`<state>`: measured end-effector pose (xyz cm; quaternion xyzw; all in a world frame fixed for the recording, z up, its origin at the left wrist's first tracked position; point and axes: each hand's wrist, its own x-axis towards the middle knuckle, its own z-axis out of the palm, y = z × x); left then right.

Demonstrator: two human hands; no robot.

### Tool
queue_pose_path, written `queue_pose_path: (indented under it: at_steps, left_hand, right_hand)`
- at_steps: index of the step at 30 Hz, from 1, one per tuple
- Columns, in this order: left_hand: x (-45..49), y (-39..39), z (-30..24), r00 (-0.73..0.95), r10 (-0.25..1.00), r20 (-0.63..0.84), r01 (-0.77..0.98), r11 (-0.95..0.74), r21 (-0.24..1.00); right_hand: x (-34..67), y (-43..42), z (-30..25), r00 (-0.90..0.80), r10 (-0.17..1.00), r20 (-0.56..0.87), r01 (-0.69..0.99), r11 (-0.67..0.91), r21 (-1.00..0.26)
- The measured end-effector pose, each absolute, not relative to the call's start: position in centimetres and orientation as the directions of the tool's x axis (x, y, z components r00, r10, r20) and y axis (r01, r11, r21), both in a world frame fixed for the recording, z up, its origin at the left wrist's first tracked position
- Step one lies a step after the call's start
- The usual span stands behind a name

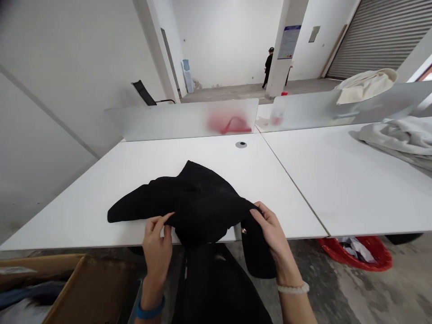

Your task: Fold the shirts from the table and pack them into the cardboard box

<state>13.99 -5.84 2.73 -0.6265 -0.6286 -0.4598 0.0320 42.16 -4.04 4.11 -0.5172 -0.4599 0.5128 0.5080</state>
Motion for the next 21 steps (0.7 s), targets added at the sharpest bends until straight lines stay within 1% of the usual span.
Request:
queue_pose_path:
  at_steps: [2,4,5,6,7,9,11,12,14,16,17,18,19,21]
  left_hand:
    - [14.6,-5.6,6.5,-0.232,0.628,0.743,0.836,-0.262,0.483]
    - [15.5,-4.7,10.2,-0.260,0.491,0.832,0.842,-0.307,0.444]
    - [16.0,-3.8,11.8,-0.260,0.442,0.858,0.840,-0.335,0.427]
    - [16.6,-2.7,13.1,-0.242,0.425,0.872,0.836,-0.365,0.410]
    - [17.1,-1.4,14.1,-0.205,0.441,0.874,0.827,-0.399,0.395]
    - [18.0,1.3,14.9,-0.054,0.563,0.825,0.801,-0.469,0.373]
    - [18.3,3.2,14.8,0.069,0.672,0.737,0.767,-0.509,0.392]
    - [18.2,3.4,14.4,0.091,0.713,0.695,0.752,-0.507,0.421]
    - [17.6,2.6,13.4,0.077,0.786,0.613,0.726,-0.466,0.506]
    - [16.5,0.5,11.7,0.070,0.872,0.484,0.724,-0.378,0.576]
    - [16.0,-0.6,10.6,0.086,0.910,0.406,0.745,-0.329,0.580]
    - [15.6,-1.7,9.3,0.123,0.935,0.333,0.777,-0.300,0.554]
    - [15.2,-2.5,7.8,0.177,0.944,0.277,0.813,-0.299,0.500]
    - [14.8,-3.6,4.5,0.317,0.919,0.236,0.854,-0.385,0.350]
  right_hand:
    - [43.0,-4.4,5.3,0.096,0.994,-0.054,-0.133,-0.041,-0.990]
    - [43.5,-4.2,6.4,0.166,0.986,0.008,-0.151,0.033,-0.988]
    - [43.7,-3.8,6.9,0.201,0.979,0.044,-0.146,0.074,-0.987]
    - [43.7,-3.3,7.4,0.237,0.969,0.073,-0.144,0.109,-0.984]
    - [43.8,-2.5,7.7,0.282,0.956,0.084,-0.156,0.132,-0.979]
    - [43.9,-0.8,8.1,0.388,0.919,0.068,-0.227,0.167,-0.960]
    - [44.3,0.7,7.7,0.464,0.884,0.060,-0.284,0.213,-0.935]
    - [44.7,1.1,7.2,0.479,0.874,0.080,-0.268,0.232,-0.935]
    - [45.5,1.3,5.6,0.467,0.871,0.153,-0.143,0.245,-0.959]
    - [46.3,0.6,3.7,0.444,0.878,0.180,0.014,0.194,-0.981]
    - [46.6,0.2,2.8,0.428,0.887,0.172,0.078,0.153,-0.985]
    - [46.7,-0.2,1.9,0.399,0.904,0.155,0.130,0.112,-0.985]
    - [46.7,-0.6,1.0,0.358,0.923,0.139,0.175,0.080,-0.981]
    - [46.6,-1.1,-0.3,0.260,0.956,0.132,0.282,0.056,-0.958]
